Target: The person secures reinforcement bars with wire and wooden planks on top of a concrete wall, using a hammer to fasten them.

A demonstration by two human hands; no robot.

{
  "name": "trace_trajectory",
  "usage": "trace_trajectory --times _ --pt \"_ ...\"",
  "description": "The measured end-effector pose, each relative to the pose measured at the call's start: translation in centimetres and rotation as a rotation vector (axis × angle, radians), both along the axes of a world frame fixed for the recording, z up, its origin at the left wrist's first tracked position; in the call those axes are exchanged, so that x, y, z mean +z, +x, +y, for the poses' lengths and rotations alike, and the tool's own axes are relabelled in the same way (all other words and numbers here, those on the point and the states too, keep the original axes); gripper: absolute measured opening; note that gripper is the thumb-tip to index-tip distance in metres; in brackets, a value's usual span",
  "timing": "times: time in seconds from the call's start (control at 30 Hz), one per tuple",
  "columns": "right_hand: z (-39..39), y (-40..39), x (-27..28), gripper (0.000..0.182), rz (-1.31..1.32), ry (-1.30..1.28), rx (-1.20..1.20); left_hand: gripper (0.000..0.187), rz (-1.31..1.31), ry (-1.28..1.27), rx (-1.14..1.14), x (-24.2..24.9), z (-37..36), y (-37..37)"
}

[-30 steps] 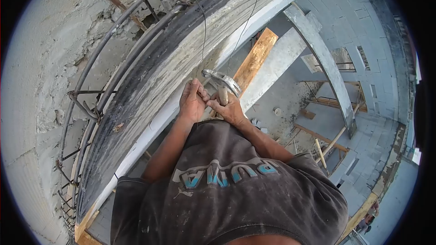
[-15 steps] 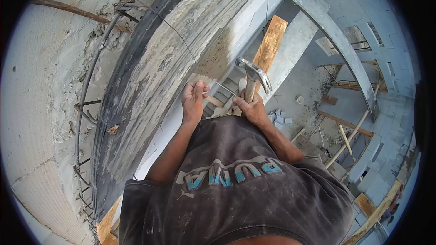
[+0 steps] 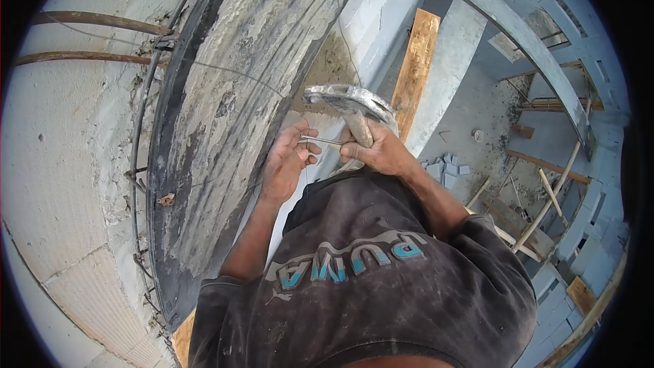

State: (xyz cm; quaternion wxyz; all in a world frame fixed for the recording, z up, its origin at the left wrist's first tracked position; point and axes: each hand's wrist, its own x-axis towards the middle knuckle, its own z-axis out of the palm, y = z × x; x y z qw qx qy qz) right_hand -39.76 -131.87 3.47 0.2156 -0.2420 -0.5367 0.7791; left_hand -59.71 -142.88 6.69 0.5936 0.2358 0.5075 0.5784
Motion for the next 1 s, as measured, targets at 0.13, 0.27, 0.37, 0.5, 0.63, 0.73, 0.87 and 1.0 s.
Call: trace_trajectory --times 0.13,0.27,0.37,0.5,0.63,0.73,0.87,1.0 --pt "1.7 0.9 0.5 0.017 -0.085 0.078 0.171 0.022 -0.109 -0.042 0.041 -1.3 -1.1 -1.0" --pt "2.8 0.9 0.7 0.016 -0.172 0.015 0.276 0.035 0.152 -0.192 -0.114 -1.7 -1.3 -0.9" --pt "3.0 0.3 0.9 0.015 -0.138 0.056 0.274 0.032 0.350 -0.251 -0.289 -1.2 -0.4 -0.9" --pt "3.6 -0.3 2.1 0.017 -0.191 0.127 0.246 0.030 0.471 -0.271 -0.338 1.7 1.4 0.3" --pt "3.3 0.0 2.9 0.021 -0.228 0.183 0.150 0.029 0.571 -0.342 -0.497 2.5 1.6 0.0" --pt "2.4 0.5 2.3 0.026 -0.137 0.102 -0.102 0.026 0.401 -0.257 -0.430 1.6 0.1 0.7" --pt "2.4 2.7 1.0 0.030 0.012 -0.142 -0.361 0.018 0.090 -0.231 -0.195 1.2 -2.1 2.0" --pt "1.3 5.0 1.3 0.027 0.043 -0.222 -0.380 0.016 -0.171 -0.123 -0.018 1.0 -1.9 3.3"
